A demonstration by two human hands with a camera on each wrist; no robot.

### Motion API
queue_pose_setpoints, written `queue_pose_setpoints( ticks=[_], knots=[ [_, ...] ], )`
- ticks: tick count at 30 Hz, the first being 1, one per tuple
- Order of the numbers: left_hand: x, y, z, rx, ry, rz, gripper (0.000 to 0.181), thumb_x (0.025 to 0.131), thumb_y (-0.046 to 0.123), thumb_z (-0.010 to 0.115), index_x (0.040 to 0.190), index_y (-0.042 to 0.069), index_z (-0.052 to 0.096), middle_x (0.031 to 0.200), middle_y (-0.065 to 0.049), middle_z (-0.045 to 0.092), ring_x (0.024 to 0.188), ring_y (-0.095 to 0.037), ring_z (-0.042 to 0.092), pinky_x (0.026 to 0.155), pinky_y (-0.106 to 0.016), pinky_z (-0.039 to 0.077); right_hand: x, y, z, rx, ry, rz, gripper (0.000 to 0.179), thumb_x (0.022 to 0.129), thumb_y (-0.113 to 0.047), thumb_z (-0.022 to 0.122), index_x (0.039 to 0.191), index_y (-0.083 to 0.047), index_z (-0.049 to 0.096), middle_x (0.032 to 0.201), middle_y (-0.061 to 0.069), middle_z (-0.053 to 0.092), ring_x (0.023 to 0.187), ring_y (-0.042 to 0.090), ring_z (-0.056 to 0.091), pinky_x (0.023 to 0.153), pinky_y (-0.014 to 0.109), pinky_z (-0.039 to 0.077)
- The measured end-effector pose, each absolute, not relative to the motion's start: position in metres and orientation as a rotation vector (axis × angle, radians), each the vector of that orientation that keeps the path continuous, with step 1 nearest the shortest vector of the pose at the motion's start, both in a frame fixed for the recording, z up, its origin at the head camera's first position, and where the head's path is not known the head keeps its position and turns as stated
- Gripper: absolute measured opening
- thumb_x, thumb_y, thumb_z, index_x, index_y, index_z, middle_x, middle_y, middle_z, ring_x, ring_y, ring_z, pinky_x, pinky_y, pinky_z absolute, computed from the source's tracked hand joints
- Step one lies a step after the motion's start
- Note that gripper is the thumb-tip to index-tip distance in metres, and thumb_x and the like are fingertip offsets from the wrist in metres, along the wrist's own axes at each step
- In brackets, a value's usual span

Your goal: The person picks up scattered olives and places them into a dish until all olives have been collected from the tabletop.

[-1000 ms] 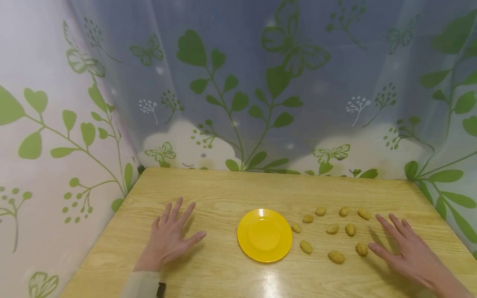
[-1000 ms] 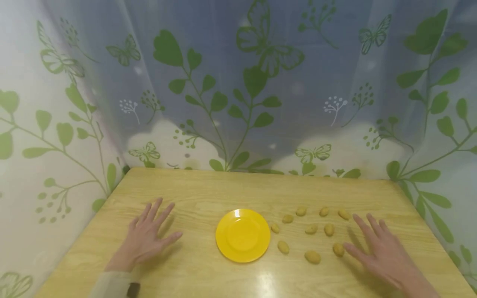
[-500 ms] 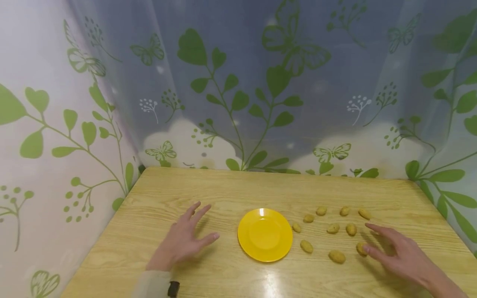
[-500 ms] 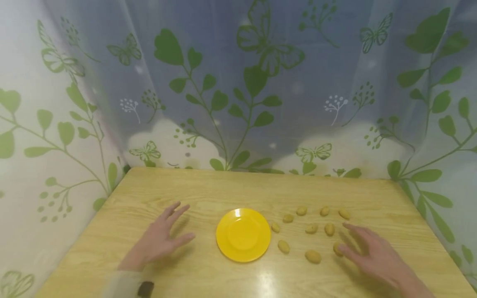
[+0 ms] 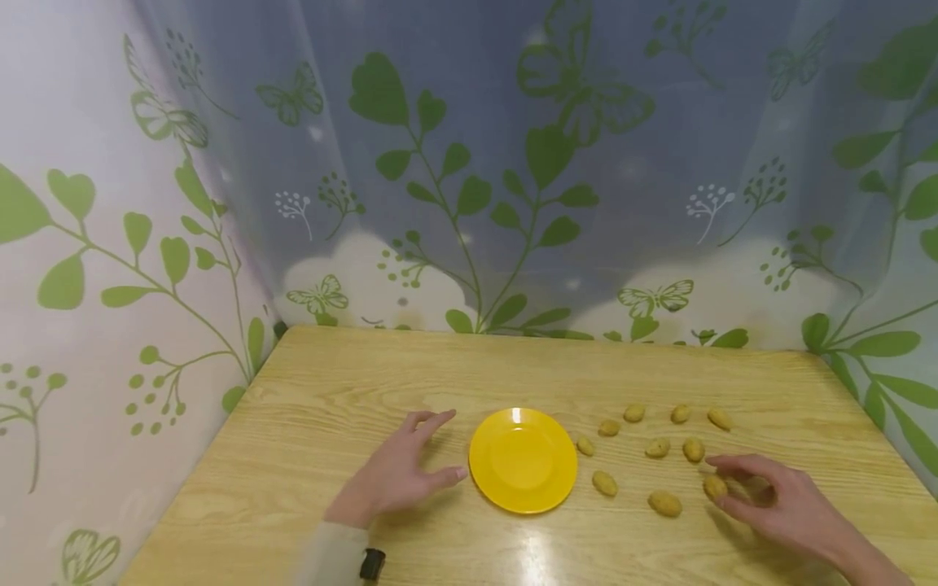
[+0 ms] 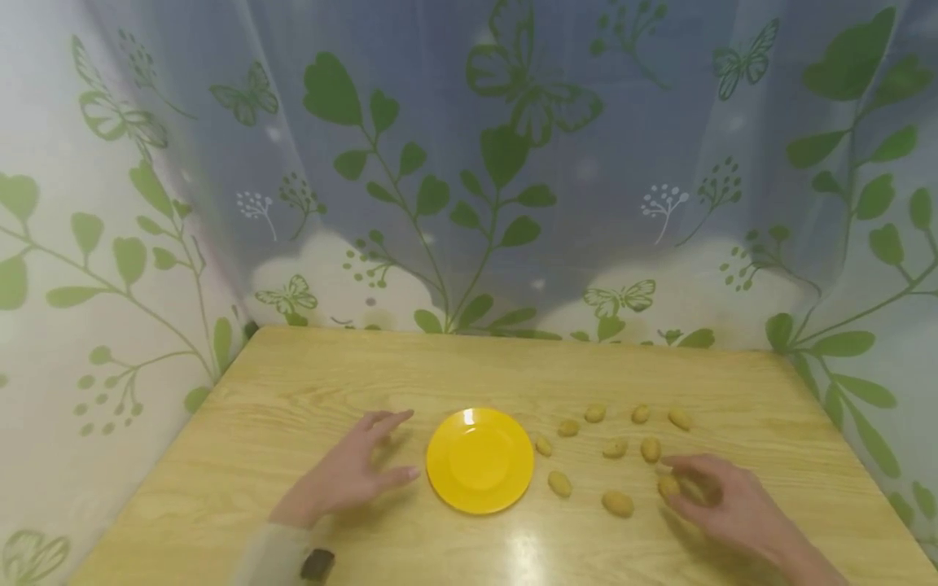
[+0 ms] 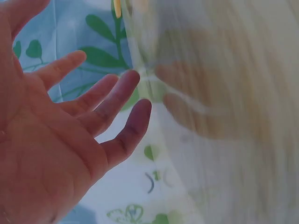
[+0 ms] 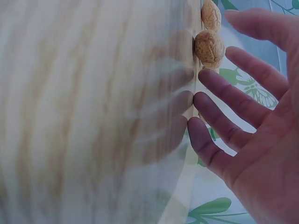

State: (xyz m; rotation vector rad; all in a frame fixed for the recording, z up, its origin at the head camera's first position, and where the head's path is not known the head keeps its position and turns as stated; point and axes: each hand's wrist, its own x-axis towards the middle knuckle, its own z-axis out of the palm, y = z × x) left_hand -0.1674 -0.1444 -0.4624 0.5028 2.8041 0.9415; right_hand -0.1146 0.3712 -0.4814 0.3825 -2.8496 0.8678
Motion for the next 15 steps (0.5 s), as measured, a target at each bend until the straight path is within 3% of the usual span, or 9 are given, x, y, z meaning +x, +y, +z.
queue_pose_setpoints(
  ticks=[8,15],
  knots=[
    [-0.170,-0.131,-0.461,0.532,2.691,0.930,0.087,0.087,0.066,0.068,0.159,0.030,0.035,0.149,-0.010,0.048,0.109,-0.019,0.058,0.089,-0.051,0.054,-0.116,0.371,-0.485,0.432,-2.802,0.865,0.038,0.076,-0.018,0.090,0.112,-0.022,0.077,0.110,-0.023,0.070,0.099,-0.016,0.057,0.068,0.020,0.049],
    [-0.175,-0.124,-0.462,0.555,2.603,0.991,0.087,0.088,0.062,0.069,0.160,0.027,0.034,0.144,-0.008,0.051,0.101,-0.014,0.056,0.083,-0.038,0.050,-0.117,0.371,-0.486,0.476,-2.763,0.858,0.036,0.074,-0.013,0.090,0.105,-0.026,0.077,0.105,-0.023,0.070,0.095,-0.015,0.055,0.063,0.020,0.045]
  ],
)
